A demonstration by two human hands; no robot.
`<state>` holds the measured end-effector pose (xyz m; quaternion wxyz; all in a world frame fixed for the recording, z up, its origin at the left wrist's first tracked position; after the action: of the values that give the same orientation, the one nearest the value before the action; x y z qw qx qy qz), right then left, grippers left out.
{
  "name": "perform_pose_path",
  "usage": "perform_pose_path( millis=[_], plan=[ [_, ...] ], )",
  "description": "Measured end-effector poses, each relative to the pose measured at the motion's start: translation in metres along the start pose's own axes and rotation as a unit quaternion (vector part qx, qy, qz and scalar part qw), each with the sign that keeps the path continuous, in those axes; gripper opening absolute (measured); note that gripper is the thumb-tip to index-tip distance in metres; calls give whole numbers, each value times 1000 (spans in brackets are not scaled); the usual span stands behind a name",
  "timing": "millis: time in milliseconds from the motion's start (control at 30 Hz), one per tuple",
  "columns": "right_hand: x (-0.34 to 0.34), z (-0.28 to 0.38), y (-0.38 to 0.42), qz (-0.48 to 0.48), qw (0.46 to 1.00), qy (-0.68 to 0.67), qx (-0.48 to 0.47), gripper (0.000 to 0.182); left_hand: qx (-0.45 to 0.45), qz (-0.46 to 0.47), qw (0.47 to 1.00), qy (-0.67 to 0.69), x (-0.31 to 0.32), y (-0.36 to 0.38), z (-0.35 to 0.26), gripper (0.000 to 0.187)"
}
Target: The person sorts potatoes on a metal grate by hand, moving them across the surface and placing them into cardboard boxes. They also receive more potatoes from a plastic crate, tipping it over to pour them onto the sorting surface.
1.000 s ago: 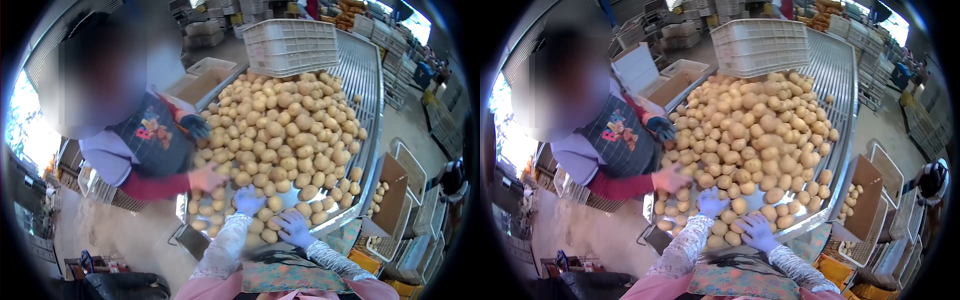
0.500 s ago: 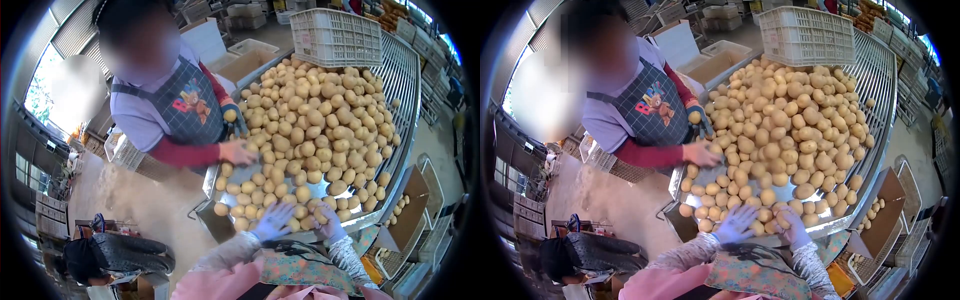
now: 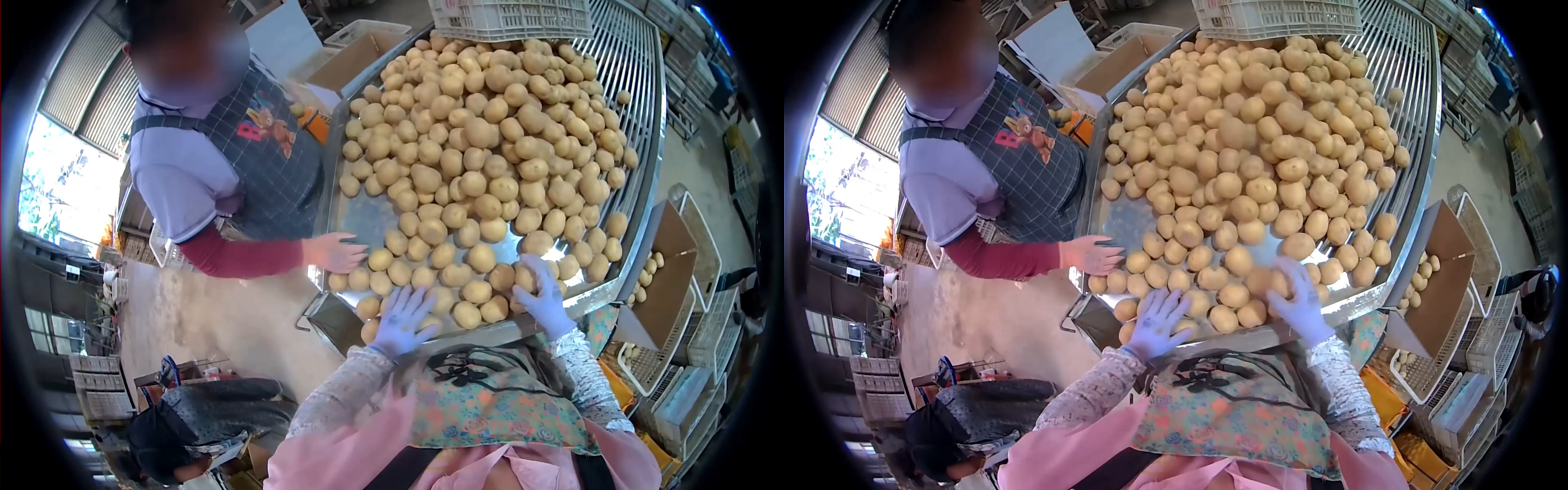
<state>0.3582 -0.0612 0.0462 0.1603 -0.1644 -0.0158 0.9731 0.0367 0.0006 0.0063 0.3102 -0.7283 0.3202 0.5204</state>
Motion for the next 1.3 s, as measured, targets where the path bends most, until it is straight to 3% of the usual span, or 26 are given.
perform_pose_path(
  millis=[33, 100, 133, 167, 233, 333, 400, 500, 567, 633, 700, 833, 900, 967, 1033, 1133, 1167, 1233, 1300],
  plan=[
    [-7, 11, 3, -17, 969, 213, -121, 51, 2, 3, 1000, -2, -5, 5, 7, 79],
    [-9, 5, 6, 11, 959, 269, -90, 56, -123, -16, 991, 57, -8, 13, 26, 75],
    [-1, 9, 9, 33, 937, 320, -133, 62, -143, -77, 984, 73, -9, 13, 27, 73],
    [8, 13, 12, 56, 911, 369, -176, 67, -145, -76, 984, 72, -5, 10, 27, 73],
    [38, 13, 20, 72, 899, 380, -206, 67, -88, -52, 995, -10, -10, -22, 14, 74],
    [56, -1, 16, 65, 895, 379, -226, 62, -102, -101, 989, 27, 38, -61, 0, 76],
    [49, -2, 7, 58, 904, 364, -215, 56, -105, -82, 991, -17, 37, -73, -27, 76],
    [32, 16, -5, 57, 872, 419, -248, 57, -50, -11, 999, 19, 28, -63, -30, 73],
    [25, 11, -6, 50, 881, 407, -234, 56, 2, 14, 999, 40, 10, -36, -30, 71],
    [25, 11, -3, 101, 896, 375, -215, 52, -16, -17, 1000, 14, -4, -6, -14, 71],
    [35, 1, 8, 116, 900, 366, -207, 51, -113, -4, 993, 16, -17, 18, 7, 72],
    [70, 8, 15, 160, 879, 372, -252, 55, -141, 5, 989, -33, -27, 47, 26, 73],
    [81, 12, 16, 154, 882, 354, -269, 54, -158, -74, 983, -57, -18, 41, 43, 74],
    [89, 14, 17, 161, 883, 351, -267, 53, -167, -58, 984, -35, -11, 9, 50, 75],
    [93, 6, 14, 167, 883, 350, -266, 52, -221, -108, 961, -129, 10, -23, 42, 74],
    [84, -10, 11, 184, 882, 322, -290, 53, -146, -104, 977, -118, 36, -57, 10, 75],
    [77, -15, 10, 172, 896, 324, -251, 54, -142, -105, 977, -116, 35, -53, 6, 75],
    [64, -13, 9, 161, 907, 327, -214, 56, -87, -28, 995, 31, 17, -32, -12, 80],
    [50, 3, 15, 114, 892, 374, -227, 62, -55, 6, 998, 19, -11, -8, -3, 77]
  ],
)
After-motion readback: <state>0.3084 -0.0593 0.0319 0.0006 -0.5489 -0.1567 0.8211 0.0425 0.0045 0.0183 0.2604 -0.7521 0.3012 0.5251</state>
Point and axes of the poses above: each hand's wrist, its own y-axis away from the middle knuckle, its own x-axis out of the palm, z = x × y, the point moved 4 cm from there along -y, towards the middle knuckle
